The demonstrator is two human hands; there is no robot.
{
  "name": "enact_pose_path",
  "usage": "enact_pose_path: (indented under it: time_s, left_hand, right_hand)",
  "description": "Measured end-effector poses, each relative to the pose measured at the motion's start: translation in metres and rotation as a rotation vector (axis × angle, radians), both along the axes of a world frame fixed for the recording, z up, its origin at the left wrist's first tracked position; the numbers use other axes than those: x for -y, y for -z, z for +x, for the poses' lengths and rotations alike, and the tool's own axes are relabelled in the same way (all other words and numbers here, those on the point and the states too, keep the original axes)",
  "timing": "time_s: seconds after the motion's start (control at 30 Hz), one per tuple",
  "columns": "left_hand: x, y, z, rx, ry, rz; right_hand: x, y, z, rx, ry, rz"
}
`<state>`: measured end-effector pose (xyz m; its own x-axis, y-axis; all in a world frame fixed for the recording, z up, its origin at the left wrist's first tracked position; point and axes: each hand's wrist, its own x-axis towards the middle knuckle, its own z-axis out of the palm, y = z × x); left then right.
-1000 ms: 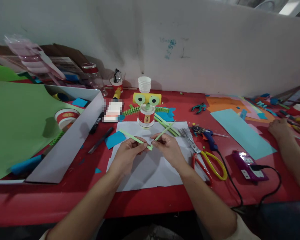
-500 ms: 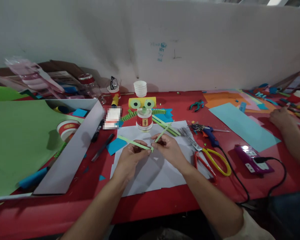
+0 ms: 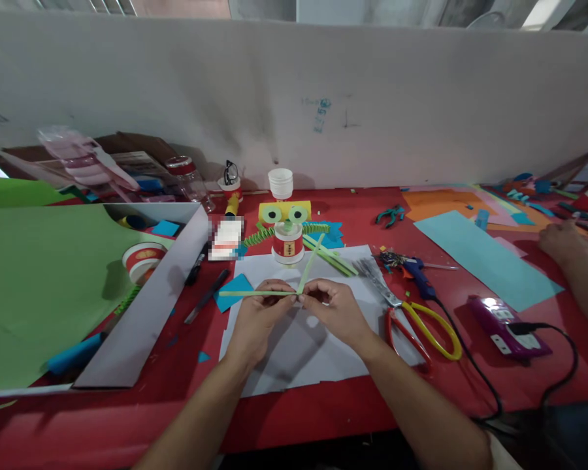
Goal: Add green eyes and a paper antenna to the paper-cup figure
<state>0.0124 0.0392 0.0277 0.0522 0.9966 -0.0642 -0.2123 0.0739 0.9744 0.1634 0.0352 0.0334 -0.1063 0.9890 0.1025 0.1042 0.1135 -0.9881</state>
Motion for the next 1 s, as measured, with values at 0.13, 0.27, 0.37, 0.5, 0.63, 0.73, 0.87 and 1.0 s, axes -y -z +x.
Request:
enact_pose_path:
  time_s: [0.13,0.27,0.37,0.5,0.63,0.73,0.87,1.0]
  left_hand:
    - [-0.001,-0.002,-0.004,-0.048,0.078,-0.005]
    - [-0.004,-0.003,-0.008,-0.102,0.057,0.091]
    - [-0.004,-0.006,-0.009,-0.057,0.023,0.145]
    - [-0.001,-0.011,-0.011,0.058,-0.051,0.152]
    - [0.008,-0.009,-0.021,0.135,-0.145,0.148]
    - [0.016,-0.003,-0.032,0.226,-0.219,0.083]
    - [0.020,0.003,-0.047,0.269,-0.217,0.049]
    - [0.018,0.002,-0.064,0.192,-0.223,0.086]
  right_hand:
    - [0.003,-0.003,0.000,0.125,0.008,0.085]
    - [0.005,-0.005,-0.001,0.204,0.032,0.267]
    - [0.005,-0.006,0.000,0.177,0.048,0.301]
    - [0.007,-0.005,0.006,0.196,0.090,0.324]
    - [0.009,-0.003,-0.002,0.207,0.031,0.338]
    - [0.011,-0.002,-0.026,0.046,-0.082,0.268]
    - [0.008,-0.005,-0.067,-0.174,-0.133,0.011]
    - [-0.003,-0.009,-0.095,-0.267,-0.105,-0.141]
